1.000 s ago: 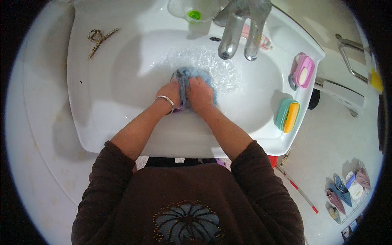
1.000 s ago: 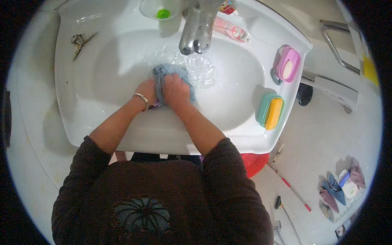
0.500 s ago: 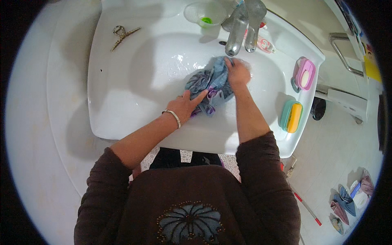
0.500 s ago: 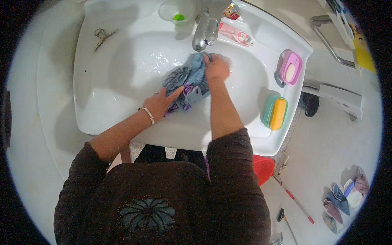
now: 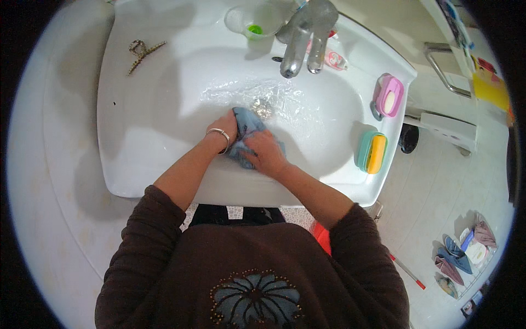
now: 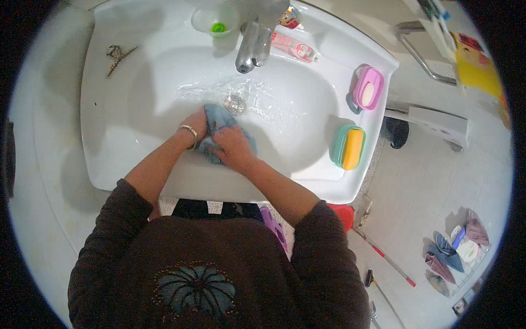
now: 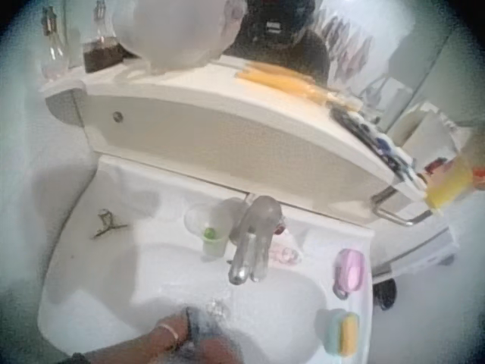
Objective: The person hand washes a small piece of patterned fabric in a bathroom sink. They repeatedly wet, rub, and wring the fabric under running water, then rinse and wring it again before the clip ends.
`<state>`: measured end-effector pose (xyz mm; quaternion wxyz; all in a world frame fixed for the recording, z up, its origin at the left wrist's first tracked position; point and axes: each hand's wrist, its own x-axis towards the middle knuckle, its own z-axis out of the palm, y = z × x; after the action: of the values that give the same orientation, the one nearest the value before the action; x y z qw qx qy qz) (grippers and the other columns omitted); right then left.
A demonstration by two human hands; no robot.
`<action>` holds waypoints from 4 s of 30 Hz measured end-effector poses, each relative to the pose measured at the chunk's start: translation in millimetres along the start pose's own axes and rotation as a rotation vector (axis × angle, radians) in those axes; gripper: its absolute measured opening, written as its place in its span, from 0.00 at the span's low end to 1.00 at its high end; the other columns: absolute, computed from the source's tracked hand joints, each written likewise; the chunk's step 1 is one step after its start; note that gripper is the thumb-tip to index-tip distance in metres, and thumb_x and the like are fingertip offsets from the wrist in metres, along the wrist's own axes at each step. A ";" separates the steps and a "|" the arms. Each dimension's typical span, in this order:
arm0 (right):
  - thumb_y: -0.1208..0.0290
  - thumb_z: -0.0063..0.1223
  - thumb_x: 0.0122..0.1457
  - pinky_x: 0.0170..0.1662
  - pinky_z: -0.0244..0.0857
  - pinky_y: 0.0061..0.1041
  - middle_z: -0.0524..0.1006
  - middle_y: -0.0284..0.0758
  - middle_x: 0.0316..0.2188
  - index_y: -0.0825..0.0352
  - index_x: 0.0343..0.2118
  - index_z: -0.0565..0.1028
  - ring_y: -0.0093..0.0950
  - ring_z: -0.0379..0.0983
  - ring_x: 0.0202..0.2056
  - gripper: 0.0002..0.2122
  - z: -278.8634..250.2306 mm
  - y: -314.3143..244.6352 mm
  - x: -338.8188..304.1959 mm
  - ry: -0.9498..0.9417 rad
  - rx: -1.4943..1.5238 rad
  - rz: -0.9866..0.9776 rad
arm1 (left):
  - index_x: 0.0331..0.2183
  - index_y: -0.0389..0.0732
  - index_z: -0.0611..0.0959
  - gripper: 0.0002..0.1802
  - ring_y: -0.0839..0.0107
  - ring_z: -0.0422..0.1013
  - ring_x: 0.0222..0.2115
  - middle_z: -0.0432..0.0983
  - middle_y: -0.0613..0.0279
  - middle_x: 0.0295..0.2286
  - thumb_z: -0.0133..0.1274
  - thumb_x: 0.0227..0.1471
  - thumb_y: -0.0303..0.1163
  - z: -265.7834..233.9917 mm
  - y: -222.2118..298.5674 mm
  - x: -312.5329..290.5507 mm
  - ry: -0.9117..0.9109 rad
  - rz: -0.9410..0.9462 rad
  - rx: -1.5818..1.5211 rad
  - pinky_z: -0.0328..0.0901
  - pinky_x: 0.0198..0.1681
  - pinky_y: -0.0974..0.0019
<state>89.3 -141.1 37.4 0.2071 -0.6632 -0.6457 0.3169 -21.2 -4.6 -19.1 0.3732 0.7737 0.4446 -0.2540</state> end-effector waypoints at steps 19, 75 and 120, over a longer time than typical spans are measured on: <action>0.59 0.48 0.54 0.37 0.67 0.40 0.74 0.41 0.27 0.64 0.27 0.73 0.42 0.72 0.33 0.12 6.6 36.4 94.7 0.013 -0.240 0.519 | 0.42 0.34 0.71 0.15 0.51 0.73 0.38 0.76 0.44 0.36 0.43 0.52 0.28 -11.2 13.0 7.7 -0.213 0.080 0.195 0.68 0.41 0.55; 0.52 0.47 0.55 0.51 0.62 0.37 0.71 0.37 0.45 0.62 0.48 0.67 0.34 0.68 0.46 0.22 -187.6 -77.3 -103.2 0.543 1.597 0.156 | 0.60 0.43 0.50 0.54 0.47 0.54 0.55 0.55 0.41 0.54 0.64 0.37 0.37 -20.5 58.7 -110.3 0.358 0.714 -0.213 0.53 0.58 0.57; 0.68 0.47 0.55 0.49 0.63 0.29 0.73 0.36 0.41 0.70 0.43 0.68 0.27 0.69 0.43 0.15 -135.0 -109.0 23.5 0.457 1.696 0.341 | 0.42 0.38 0.73 0.27 0.69 0.69 0.34 0.70 0.56 0.38 0.50 0.51 0.52 -83.4 -34.0 -97.5 0.484 0.073 -1.072 0.65 0.39 0.66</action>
<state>102.2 -90.9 204.6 0.7015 -0.4211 -0.0297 0.5742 -92.4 24.9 89.1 0.6086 0.5279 0.5565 0.2030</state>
